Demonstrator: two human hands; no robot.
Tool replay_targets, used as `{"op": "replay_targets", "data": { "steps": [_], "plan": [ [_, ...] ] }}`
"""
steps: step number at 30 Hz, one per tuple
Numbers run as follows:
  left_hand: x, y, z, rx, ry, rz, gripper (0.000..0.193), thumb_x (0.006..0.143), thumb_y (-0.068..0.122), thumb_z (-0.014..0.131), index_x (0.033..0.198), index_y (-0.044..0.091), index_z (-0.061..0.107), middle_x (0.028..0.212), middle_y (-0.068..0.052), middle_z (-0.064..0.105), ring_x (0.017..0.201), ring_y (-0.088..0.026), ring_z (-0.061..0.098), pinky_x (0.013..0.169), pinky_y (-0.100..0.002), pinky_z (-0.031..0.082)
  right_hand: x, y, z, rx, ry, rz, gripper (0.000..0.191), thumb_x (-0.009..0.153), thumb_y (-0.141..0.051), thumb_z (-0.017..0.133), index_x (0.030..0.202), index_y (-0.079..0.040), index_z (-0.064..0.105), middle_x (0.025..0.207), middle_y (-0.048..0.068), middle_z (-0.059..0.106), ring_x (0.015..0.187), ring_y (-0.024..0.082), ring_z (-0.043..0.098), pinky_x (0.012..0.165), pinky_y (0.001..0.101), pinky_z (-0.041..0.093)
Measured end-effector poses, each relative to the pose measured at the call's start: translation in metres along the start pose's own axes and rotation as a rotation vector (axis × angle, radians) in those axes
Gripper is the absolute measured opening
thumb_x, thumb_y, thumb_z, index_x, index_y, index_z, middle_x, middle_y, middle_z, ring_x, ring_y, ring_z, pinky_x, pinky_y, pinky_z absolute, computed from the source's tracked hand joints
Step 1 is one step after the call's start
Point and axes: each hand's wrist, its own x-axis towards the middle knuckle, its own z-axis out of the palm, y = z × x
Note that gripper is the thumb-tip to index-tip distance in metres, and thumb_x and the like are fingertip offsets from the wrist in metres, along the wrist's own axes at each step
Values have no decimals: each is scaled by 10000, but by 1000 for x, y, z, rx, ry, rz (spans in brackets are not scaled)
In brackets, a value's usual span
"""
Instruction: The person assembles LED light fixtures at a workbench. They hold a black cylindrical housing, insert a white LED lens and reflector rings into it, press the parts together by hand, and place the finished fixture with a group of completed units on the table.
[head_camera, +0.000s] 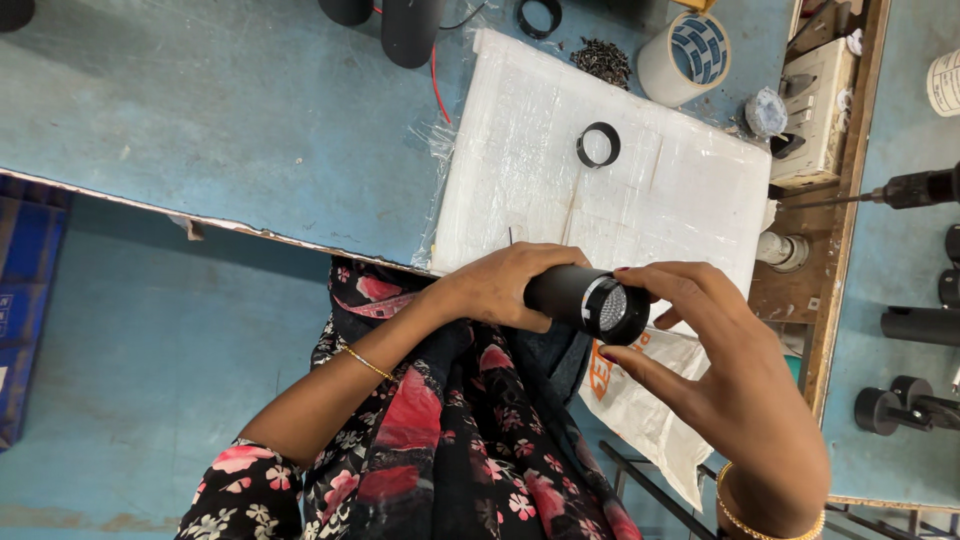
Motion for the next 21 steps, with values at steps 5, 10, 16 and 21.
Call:
{"op": "replay_targets", "data": {
  "steps": [5,10,16,21],
  "plan": [
    [0,1,1,-7,5,43,621,633,182,792,1214,80,596,1116,-120,696,1079,-331,673,967,-417,510,-2,-2,2,-62,13,9,606,684,-199,867,1247,-88,671,1174,114,669,951,264,676,802,366,555],
    [1,3,2,-11,-7,1,601,623,184,771,1192,90,600,1079,-106,700,1038,-319,682,939,-411,517,-1,-2,2,-111,25,-24,606,679,-214,868,1240,-76,686,1152,122,672,1019,317,672,833,402,539],
    [2,3,2,-3,-1,20,603,620,182,764,1191,86,594,1083,-103,693,1036,-323,677,939,-412,517,-1,-5,2,-173,38,-6,582,694,-241,860,1222,-62,694,1106,117,703,997,318,678,827,409,534],
    [1,1,3,-12,3,43,604,621,176,766,1193,85,594,1097,-103,691,1052,-323,674,947,-412,518,-2,-8,-4,-184,17,24,573,693,-257,848,1218,-82,699,1116,97,713,976,306,703,795,398,550]
  ]
}}
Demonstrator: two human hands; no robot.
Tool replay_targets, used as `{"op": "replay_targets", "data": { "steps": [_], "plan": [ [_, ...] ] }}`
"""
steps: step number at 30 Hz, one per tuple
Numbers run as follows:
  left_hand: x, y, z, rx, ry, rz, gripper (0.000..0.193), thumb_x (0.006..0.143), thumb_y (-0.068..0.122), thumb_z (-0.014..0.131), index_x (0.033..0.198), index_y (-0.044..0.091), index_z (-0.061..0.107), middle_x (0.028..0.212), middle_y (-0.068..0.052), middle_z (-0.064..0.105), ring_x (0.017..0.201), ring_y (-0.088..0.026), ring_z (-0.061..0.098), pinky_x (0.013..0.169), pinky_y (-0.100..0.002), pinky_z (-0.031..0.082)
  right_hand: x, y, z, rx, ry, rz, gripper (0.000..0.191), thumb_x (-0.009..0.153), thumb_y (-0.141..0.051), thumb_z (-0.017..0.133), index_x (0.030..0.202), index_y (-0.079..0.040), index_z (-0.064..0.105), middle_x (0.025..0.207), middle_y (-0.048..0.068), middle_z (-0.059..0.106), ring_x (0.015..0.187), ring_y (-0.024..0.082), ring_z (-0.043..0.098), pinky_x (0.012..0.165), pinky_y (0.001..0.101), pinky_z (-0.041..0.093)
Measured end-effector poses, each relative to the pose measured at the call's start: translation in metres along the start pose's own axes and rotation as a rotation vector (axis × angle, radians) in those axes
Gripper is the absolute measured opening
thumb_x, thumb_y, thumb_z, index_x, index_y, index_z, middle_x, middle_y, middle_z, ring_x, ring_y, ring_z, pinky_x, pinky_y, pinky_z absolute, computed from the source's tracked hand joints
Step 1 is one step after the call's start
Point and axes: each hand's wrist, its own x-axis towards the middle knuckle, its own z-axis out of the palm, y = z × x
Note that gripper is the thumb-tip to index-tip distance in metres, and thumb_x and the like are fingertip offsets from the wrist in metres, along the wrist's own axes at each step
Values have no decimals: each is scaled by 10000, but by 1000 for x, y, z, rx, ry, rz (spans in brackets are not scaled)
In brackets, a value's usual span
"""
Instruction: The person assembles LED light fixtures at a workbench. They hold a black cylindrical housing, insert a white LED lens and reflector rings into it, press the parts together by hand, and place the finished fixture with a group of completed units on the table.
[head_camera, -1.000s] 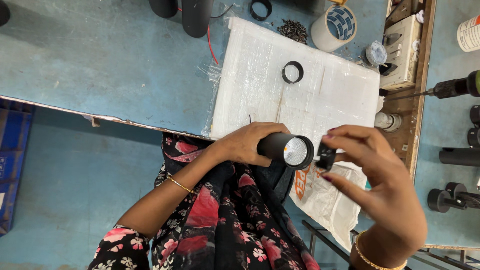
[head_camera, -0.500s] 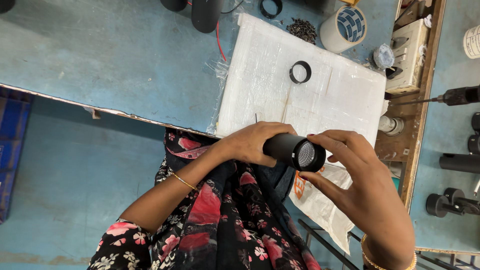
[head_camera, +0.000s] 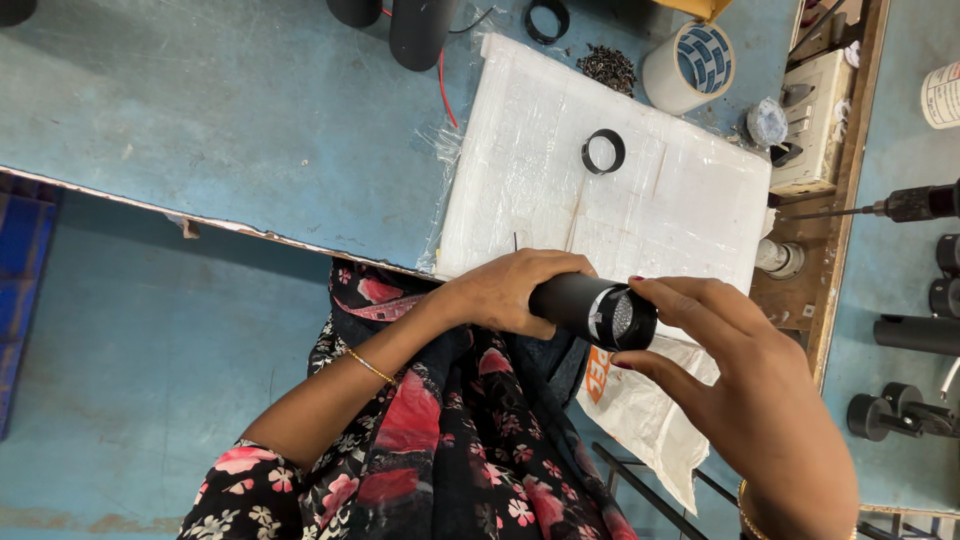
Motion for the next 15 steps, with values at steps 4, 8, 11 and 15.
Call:
{"op": "replay_targets", "data": {
  "steps": [4,8,11,15],
  "plan": [
    [0,-1,1,16,-1,-6,595,622,179,768,1184,85,595,1081,-102,695,1041,-323,675,944,-412,517,3,-2,3,33,-8,11,574,700,-261,841,1227,-87,694,1129,95,715,986,307,701,789,396,551],
    [1,-1,0,-1,0,8,606,614,186,768,1185,82,591,1080,-106,692,1034,-324,675,940,-413,518,3,-5,3,-16,-28,26,566,704,-264,834,1224,-84,697,1087,106,711,960,324,687,784,414,539],
    [1,-1,0,-1,-2,-3,604,614,190,766,1182,82,594,1083,-107,691,1021,-323,677,924,-410,526,5,-7,1,-38,-39,-8,548,726,-271,821,1218,-69,693,1073,119,704,950,339,679,787,420,536],
    [1,-1,0,-6,1,1,595,623,187,764,1184,81,596,1078,-104,695,1019,-319,680,924,-411,521,7,-10,-1,-61,-57,-13,531,737,-273,809,1214,-68,693,1065,122,703,924,346,678,766,426,535]
  ]
}}
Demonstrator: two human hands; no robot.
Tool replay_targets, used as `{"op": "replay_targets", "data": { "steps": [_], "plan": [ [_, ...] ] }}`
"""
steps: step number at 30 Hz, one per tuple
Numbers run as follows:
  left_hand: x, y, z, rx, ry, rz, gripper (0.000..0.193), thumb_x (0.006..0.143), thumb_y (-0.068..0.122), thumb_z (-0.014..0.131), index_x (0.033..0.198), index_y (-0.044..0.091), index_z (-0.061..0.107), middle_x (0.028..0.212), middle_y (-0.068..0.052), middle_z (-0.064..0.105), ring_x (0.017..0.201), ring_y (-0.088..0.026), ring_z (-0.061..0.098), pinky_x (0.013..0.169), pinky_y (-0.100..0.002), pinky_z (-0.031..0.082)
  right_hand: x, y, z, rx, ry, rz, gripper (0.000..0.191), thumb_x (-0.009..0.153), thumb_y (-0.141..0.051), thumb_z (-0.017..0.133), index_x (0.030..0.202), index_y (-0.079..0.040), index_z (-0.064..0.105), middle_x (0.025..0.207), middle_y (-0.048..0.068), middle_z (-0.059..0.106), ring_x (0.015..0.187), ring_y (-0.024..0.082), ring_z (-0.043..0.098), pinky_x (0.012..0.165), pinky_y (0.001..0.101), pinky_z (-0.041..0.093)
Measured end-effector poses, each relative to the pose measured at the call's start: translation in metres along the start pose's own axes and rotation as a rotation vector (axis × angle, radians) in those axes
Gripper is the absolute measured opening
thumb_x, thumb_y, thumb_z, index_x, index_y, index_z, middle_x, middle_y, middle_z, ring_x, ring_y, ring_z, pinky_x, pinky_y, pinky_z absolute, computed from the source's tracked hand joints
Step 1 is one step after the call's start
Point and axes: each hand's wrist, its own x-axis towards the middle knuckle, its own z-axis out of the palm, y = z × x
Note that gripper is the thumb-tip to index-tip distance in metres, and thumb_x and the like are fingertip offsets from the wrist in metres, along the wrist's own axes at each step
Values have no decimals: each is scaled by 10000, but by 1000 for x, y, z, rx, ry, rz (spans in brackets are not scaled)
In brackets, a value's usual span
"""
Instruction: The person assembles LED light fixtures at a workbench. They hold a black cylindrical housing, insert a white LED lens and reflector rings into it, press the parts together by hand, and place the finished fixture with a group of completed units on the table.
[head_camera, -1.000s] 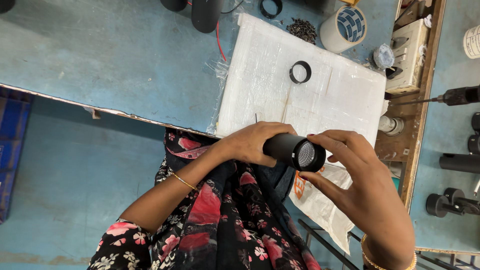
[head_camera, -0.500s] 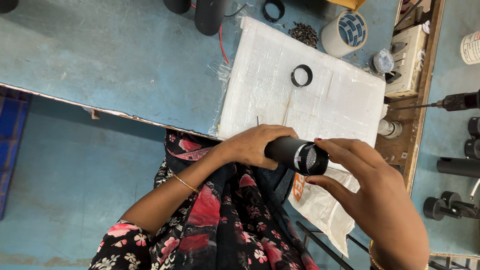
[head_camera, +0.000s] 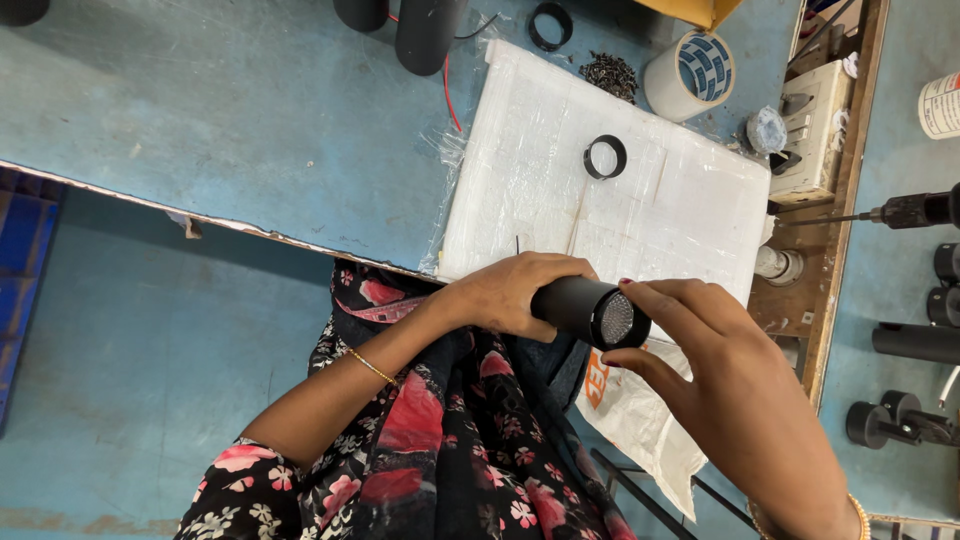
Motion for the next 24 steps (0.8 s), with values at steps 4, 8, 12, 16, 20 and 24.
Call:
{"op": "replay_targets", "data": {
  "steps": [4,8,12,16,20,24],
  "plan": [
    [1,1,0,-8,-3,-4,577,627,182,757,1173,85,597,1064,-99,693,1010,-315,681,914,-411,522,1,-3,-2,-35,-20,16,535,728,-281,806,1210,-74,699,1038,109,701,890,346,673,735,434,529],
    [1,1,0,5,-9,-11,582,614,180,762,1162,82,592,1054,-102,685,1005,-321,673,906,-417,516,3,-5,-2,-81,-40,58,525,718,-299,810,1187,-86,709,1018,95,697,876,346,669,714,439,527],
    [1,-1,1,8,-3,-26,588,622,183,768,1175,89,591,1065,-102,689,1017,-322,674,916,-421,512,8,-1,-3,-70,-61,46,492,702,-302,818,1133,-86,719,996,80,697,880,334,669,721,432,526],
    [-3,-2,9,39,104,-32,645,677,181,792,1254,95,515,1128,-133,654,1094,-345,647,958,-433,498,10,5,-3,-60,-56,22,509,693,-277,830,1148,-76,718,981,86,685,881,335,657,730,429,513],
    [-7,5,26,147,333,-20,728,688,238,875,1228,72,417,1147,-161,546,1114,-361,585,973,-436,472,11,14,1,35,-39,7,544,654,-286,866,1116,-42,716,933,103,670,835,312,672,689,405,526],
    [-7,15,31,145,355,0,617,797,179,839,1264,67,451,1183,-142,530,1171,-336,593,1033,-418,486,6,19,13,132,73,-4,551,691,-323,871,1073,18,670,911,106,650,770,245,697,654,351,564]
  ]
}}
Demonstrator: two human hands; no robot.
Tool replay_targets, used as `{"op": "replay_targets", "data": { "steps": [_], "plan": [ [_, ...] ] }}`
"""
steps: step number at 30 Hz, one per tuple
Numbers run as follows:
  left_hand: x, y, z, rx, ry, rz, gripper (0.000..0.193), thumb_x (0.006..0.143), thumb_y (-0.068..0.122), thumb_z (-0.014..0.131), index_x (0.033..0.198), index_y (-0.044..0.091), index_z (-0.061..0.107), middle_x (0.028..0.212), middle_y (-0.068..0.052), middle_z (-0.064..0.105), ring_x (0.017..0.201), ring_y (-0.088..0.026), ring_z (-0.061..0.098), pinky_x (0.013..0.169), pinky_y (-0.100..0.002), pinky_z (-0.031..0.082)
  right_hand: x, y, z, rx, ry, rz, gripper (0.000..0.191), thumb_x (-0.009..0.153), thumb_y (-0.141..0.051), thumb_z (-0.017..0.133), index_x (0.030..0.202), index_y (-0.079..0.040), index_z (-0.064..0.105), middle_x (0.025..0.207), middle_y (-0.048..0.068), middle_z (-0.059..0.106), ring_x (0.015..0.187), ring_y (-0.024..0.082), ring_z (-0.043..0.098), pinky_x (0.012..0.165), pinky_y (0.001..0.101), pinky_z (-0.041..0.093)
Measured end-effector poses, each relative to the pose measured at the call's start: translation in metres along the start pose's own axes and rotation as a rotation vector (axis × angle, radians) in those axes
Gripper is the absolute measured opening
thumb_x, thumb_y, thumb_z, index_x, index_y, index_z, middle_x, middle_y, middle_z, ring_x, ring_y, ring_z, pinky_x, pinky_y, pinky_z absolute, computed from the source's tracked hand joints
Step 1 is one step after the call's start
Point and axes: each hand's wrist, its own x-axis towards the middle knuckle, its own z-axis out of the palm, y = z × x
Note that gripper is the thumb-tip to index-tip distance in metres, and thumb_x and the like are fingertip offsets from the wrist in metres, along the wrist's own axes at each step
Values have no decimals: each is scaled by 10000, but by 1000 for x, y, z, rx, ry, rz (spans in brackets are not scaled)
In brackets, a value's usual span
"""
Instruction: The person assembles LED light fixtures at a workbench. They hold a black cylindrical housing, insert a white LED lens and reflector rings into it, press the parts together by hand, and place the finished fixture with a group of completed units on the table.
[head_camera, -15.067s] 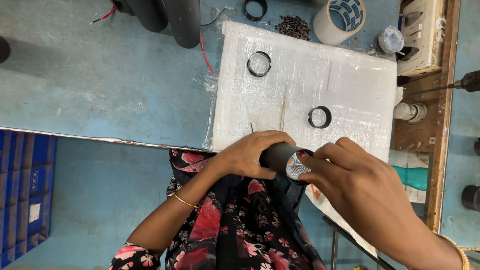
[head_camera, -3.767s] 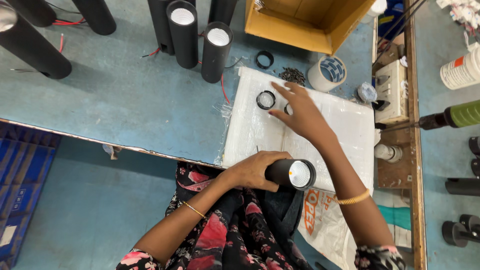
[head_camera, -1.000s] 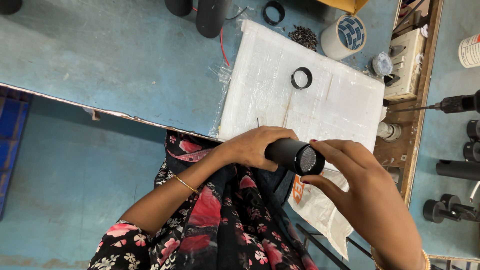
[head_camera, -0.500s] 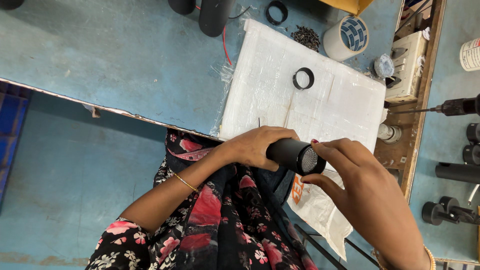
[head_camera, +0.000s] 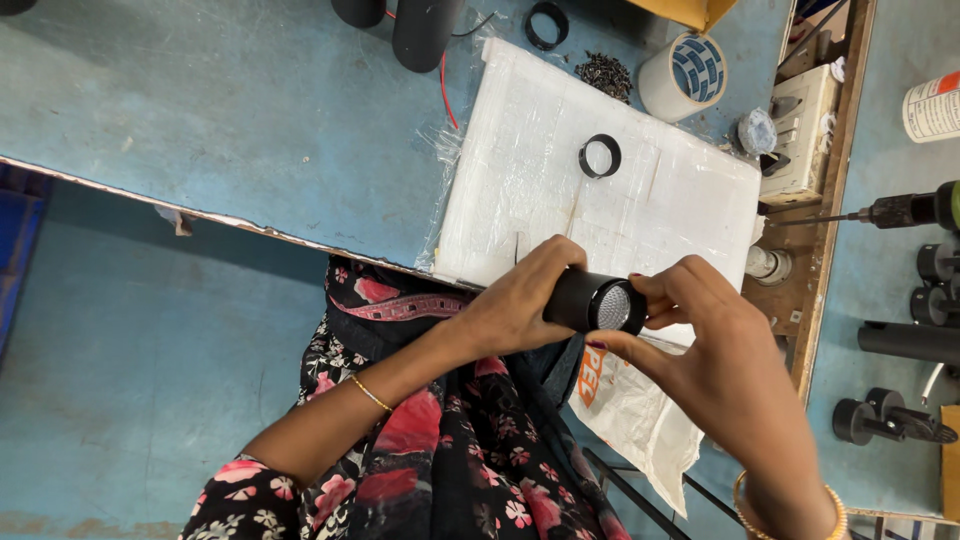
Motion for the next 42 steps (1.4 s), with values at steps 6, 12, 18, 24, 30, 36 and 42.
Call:
{"op": "replay_targets", "data": {
  "steps": [6,12,18,24,30,36,42],
  "plan": [
    [14,5,-16,-57,-79,-3,649,804,180,850,1322,69,475,1279,-164,533,1244,-334,571,1060,-421,477,-2,6,28,-382,228,62,469,830,-404,857,884,-23,590,786,98,592,665,268,602,567,392,468],
    [5,19,11,-3,248,183,820,817,200,882,1389,87,305,1427,-175,474,1354,-351,515,1164,-423,445,12,16,33,-439,241,115,538,883,-509,783,820,-35,537,735,113,584,625,313,580,511,432,417],
    [6,21,7,-92,181,107,751,864,122,840,1416,100,331,1412,-151,541,1332,-317,585,1139,-388,488,2,20,40,-441,258,139,541,880,-526,743,770,-33,547,677,124,601,577,337,580,480,441,406],
    [14,33,-27,-14,-65,143,586,859,125,795,1356,113,485,1379,-146,589,1314,-338,604,1109,-406,503,12,57,36,205,79,291,457,1070,-353,576,768,-14,623,578,61,513,491,155,460,470,308,383],
    [5,65,-19,351,102,114,476,827,225,796,1251,129,602,1392,-193,566,1276,-390,596,1053,-430,512,15,73,38,423,8,308,422,1057,-308,557,779,-7,655,572,-3,530,491,54,481,448,235,378],
    [7,69,-16,398,47,71,414,864,235,772,1222,90,625,1341,-244,590,1196,-389,632,973,-424,547,18,78,31,651,-114,211,227,1021,-210,582,1071,-2,658,822,10,677,702,58,593,605,221,522],
    [11,68,-16,397,63,95,400,836,199,771,1186,68,628,1315,-254,592,1174,-386,642,922,-422,567,26,89,32,828,-244,223,249,1001,-200,621,1151,-9,679,971,58,703,835,114,637,717,252,562]
  ]
}}
